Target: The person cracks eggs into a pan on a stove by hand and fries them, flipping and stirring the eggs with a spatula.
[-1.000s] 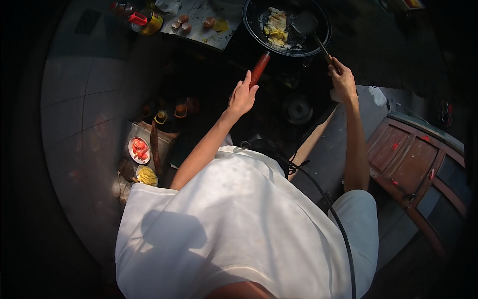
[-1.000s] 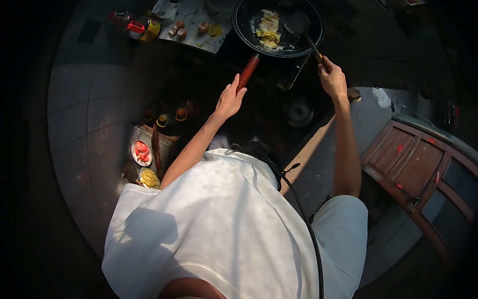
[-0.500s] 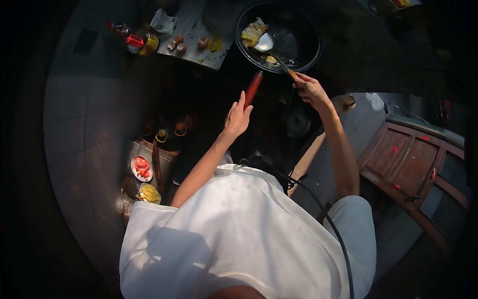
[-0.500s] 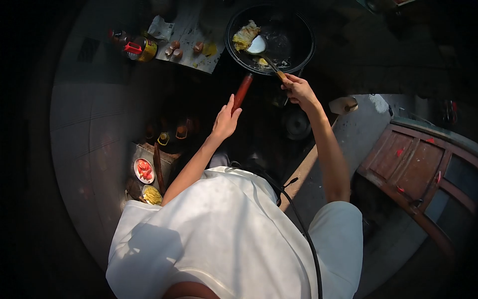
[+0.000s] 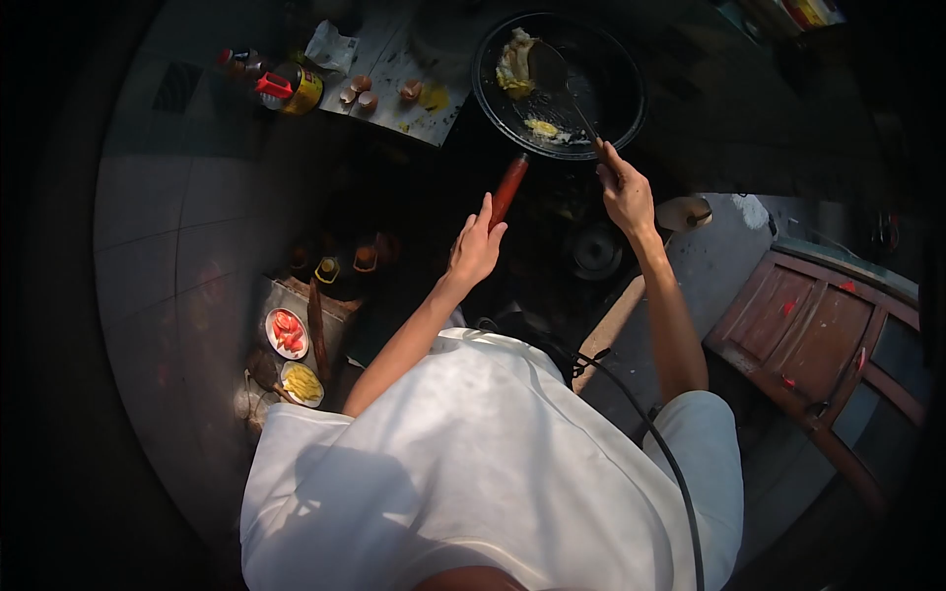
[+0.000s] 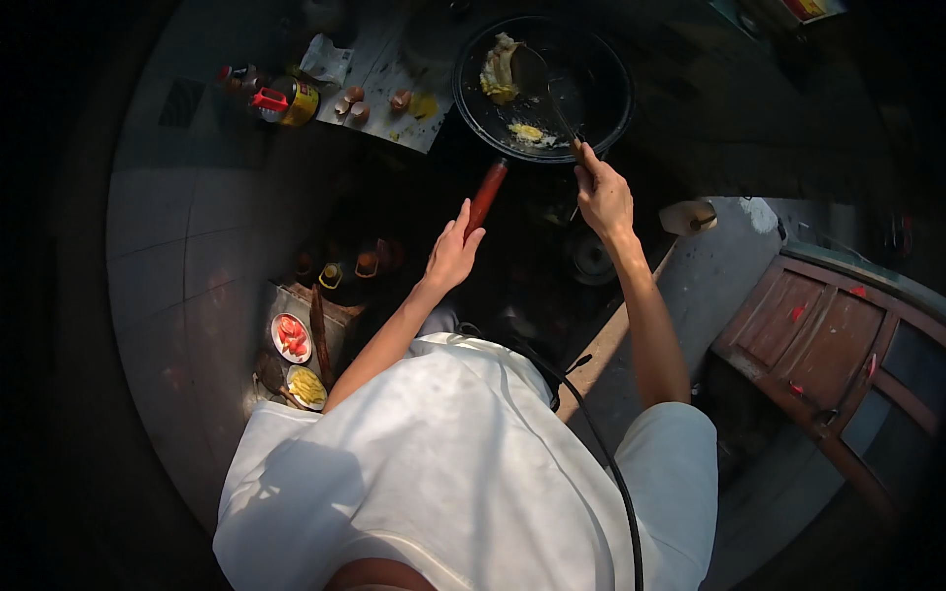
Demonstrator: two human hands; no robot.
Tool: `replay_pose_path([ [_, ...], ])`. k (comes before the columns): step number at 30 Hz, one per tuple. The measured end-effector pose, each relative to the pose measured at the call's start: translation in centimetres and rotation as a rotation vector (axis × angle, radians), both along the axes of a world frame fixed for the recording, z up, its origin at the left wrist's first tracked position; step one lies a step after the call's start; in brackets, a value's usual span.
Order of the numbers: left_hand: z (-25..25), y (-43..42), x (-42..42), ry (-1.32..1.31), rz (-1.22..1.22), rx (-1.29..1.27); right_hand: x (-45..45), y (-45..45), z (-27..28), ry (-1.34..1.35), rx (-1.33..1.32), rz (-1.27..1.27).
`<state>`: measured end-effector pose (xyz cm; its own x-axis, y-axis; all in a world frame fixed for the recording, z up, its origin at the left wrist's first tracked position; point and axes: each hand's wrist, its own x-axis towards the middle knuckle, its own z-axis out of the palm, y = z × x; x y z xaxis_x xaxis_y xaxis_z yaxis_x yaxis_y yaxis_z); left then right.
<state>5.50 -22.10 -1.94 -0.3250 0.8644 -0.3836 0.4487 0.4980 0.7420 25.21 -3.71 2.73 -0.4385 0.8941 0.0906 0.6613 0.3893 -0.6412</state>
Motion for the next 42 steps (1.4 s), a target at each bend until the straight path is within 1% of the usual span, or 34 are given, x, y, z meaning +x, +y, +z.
replay_pose_path([
  [2,0.0,0.0,0.0,0.002,-0.009,-0.004,0.1,-0.6,1.7,-0.239,0.197,0.077],
  [6,0.2,0.1,-0.1,0.011,-0.025,-0.023,-0.2,-1.1,3.8,-0.348,0.254,0.163],
  [8,0.1,0.1,0.0,0.014,-0.019,-0.013,-0.4,-1.2,4.3,-0.446,0.272,0.233],
  [9,0.1,0.1,-0.1,0.013,-0.021,-0.014,-0.3,-1.2,4.2,-0.447,0.270,0.232],
  [11,0.1,0.0,-0.1,0.010,-0.015,0.012,0.0,-1.2,4.1,-0.276,0.186,0.128],
  [12,0.1,0.0,-0.1,0.008,-0.009,0.011,0.3,-1.1,4.3,-0.252,0.059,0.042],
  [13,0.3,0.0,-0.1,0.009,-0.014,-0.009,0.6,-0.9,4.1,-0.084,0.049,-0.009],
  [15,0.4,0.0,-0.1,0.009,-0.014,-0.029,1.7,-0.1,4.5,-0.076,-0.250,-0.165],
  [16,0.4,0.0,-0.1,0.008,-0.015,-0.026,2.6,0.6,3.8,-0.083,-0.278,-0.179],
  [17,0.3,0.0,-0.1,0.007,-0.017,-0.023,3.8,1.8,1.7,-0.059,-0.342,-0.187],
  [19,0.3,0.0,-0.1,0.014,-0.017,-0.018,4.3,2.9,1.3,0.067,-0.514,-0.199],
  [20,0.3,0.0,-0.1,0.022,-0.018,-0.013,4.2,3.2,1.5,0.065,-0.514,-0.202],
  [22,0.1,0.0,-0.1,0.028,-0.022,-0.001,3.6,3.7,2.3,0.200,-0.800,-0.262],
  [23,0.0,0.0,-0.1,0.035,-0.024,0.011,3.0,3.8,2.6,0.201,-0.800,-0.265],
  [25,-0.2,0.0,-0.1,0.034,-0.030,0.009,1.8,3.9,2.8,0.206,-0.899,-0.178],
  [29,0.0,0.0,-0.1,0.035,-0.034,0.002,0.0,4.4,1.0,0.251,-0.978,-0.094],
  [31,0.0,0.0,-0.1,0.036,-0.030,0.004,-0.3,4.5,0.7,0.260,-0.966,-0.108],
  [33,-0.2,-0.1,0.0,0.038,-0.028,0.005,-0.5,4.9,0.2,0.369,-0.969,-0.064],
  [35,-0.2,0.0,-0.2,0.039,-0.034,0.004,0.0,5.0,-0.3,0.396,-0.967,-0.078],
  [37,0.0,0.0,-0.2,0.039,-0.035,-0.001,0.9,4.8,-0.5,0.403,-0.902,0.021],
  [38,0.0,0.1,-0.2,0.038,-0.034,-0.005,1.2,4.4,-0.3,0.402,-0.902,0.021],
  [40,0.2,0.1,-0.2,0.033,-0.029,-0.011,1.9,3.3,0.3,0.288,-0.684,0.036],
  [41,0.2,0.1,-0.1,0.031,-0.030,-0.018,2.1,3.2,0.3,0.284,-0.685,0.036],
  [42,0.1,0.1,-0.1,0.028,-0.029,-0.018,2.5,3.2,0.1,0.202,-0.543,0.092],
])
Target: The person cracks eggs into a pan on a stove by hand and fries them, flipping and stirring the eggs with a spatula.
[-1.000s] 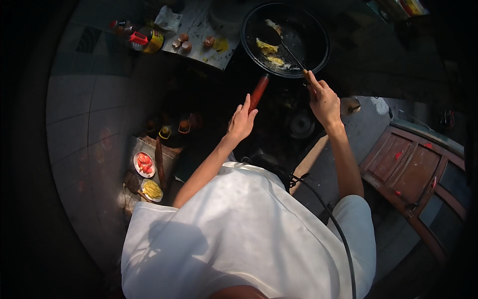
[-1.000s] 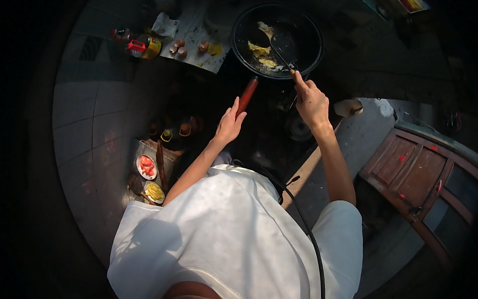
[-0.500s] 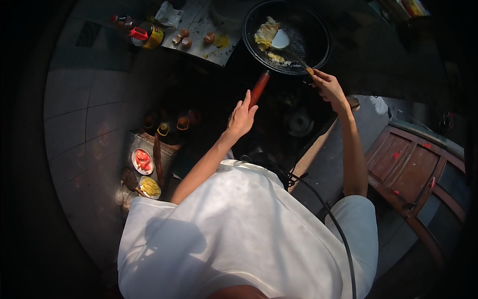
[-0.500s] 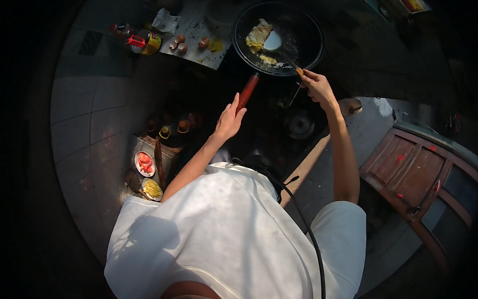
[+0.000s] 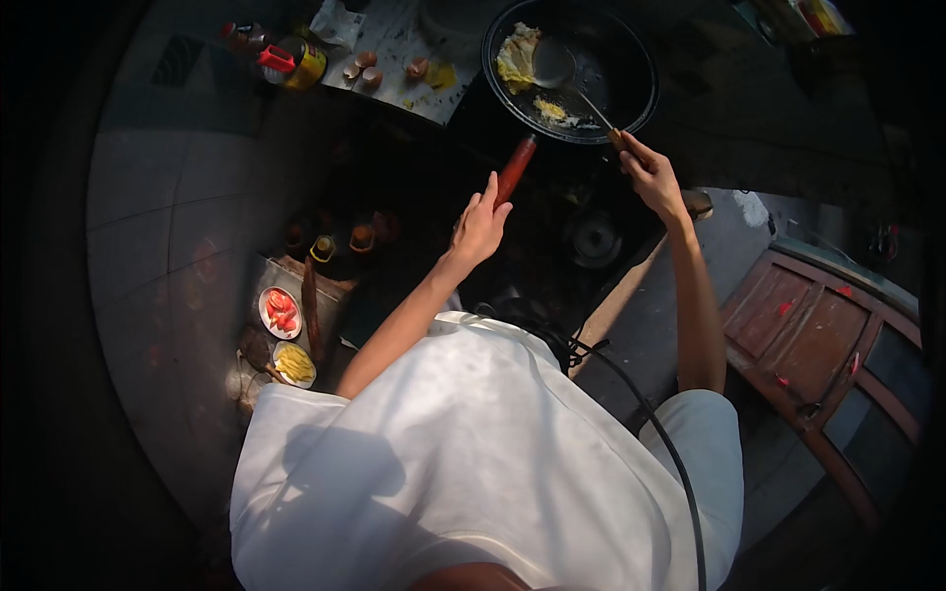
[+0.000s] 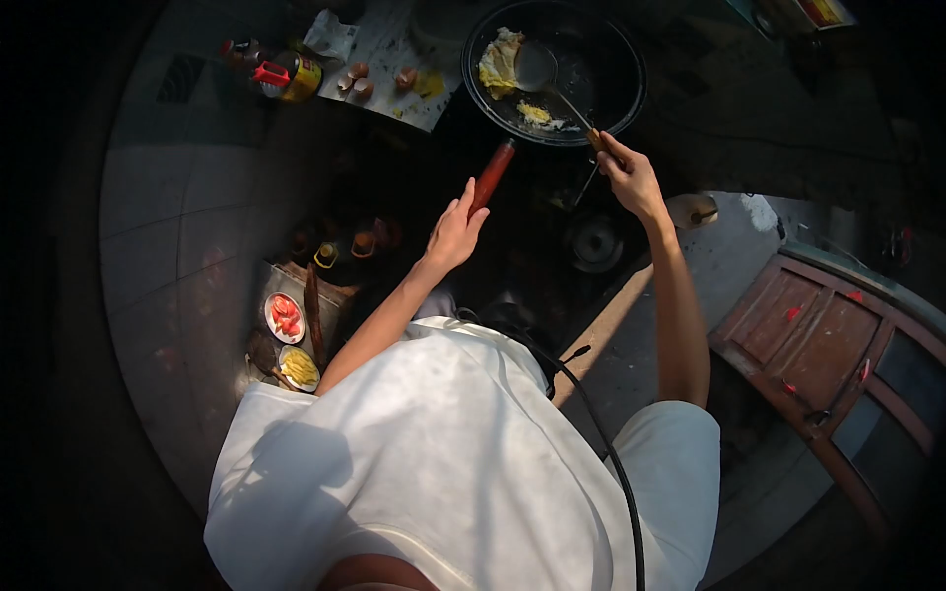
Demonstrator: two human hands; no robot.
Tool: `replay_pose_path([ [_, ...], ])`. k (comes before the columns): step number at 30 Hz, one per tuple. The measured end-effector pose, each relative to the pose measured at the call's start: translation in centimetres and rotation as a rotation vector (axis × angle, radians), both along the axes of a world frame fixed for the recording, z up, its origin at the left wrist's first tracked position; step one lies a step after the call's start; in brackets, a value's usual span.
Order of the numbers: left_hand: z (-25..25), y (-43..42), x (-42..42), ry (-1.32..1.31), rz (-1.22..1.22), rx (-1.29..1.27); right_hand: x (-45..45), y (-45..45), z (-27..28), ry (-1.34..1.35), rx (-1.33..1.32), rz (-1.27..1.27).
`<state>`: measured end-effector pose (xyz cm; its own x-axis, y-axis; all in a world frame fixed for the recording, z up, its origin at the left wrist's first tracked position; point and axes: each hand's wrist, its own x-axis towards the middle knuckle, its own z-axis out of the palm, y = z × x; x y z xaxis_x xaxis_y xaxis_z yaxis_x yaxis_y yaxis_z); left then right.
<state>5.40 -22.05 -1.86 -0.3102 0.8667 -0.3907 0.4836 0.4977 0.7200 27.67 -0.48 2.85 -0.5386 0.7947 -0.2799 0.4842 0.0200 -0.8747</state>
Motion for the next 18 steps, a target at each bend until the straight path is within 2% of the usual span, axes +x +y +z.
replay_pose_path([
  [1,-0.1,-0.1,0.1,0.001,0.005,0.012,0.4,-0.2,0.0,-0.060,0.150,0.057],
  [2,-0.2,-0.1,0.1,0.005,0.008,0.025,-0.2,-0.5,1.3,-0.062,0.149,0.053],
  [4,-0.3,-0.1,0.1,0.001,0.003,0.026,-1.5,-1.2,3.5,-0.196,0.330,0.058],
  [8,-0.1,0.0,0.0,-0.005,-0.008,0.001,-2.7,-0.9,2.9,-0.074,0.502,0.091],
  [10,0.0,-0.1,0.0,-0.003,-0.008,0.004,-3.1,-1.3,3.8,-0.290,0.671,0.172],
  [14,0.0,0.0,-0.1,-0.021,-0.008,-0.001,-3.0,-2.4,5.0,-0.371,0.809,0.238],
  [18,-0.4,-0.1,0.0,0.011,-0.007,0.012,-1.4,-4.5,7.0,-0.586,0.941,0.387],
])
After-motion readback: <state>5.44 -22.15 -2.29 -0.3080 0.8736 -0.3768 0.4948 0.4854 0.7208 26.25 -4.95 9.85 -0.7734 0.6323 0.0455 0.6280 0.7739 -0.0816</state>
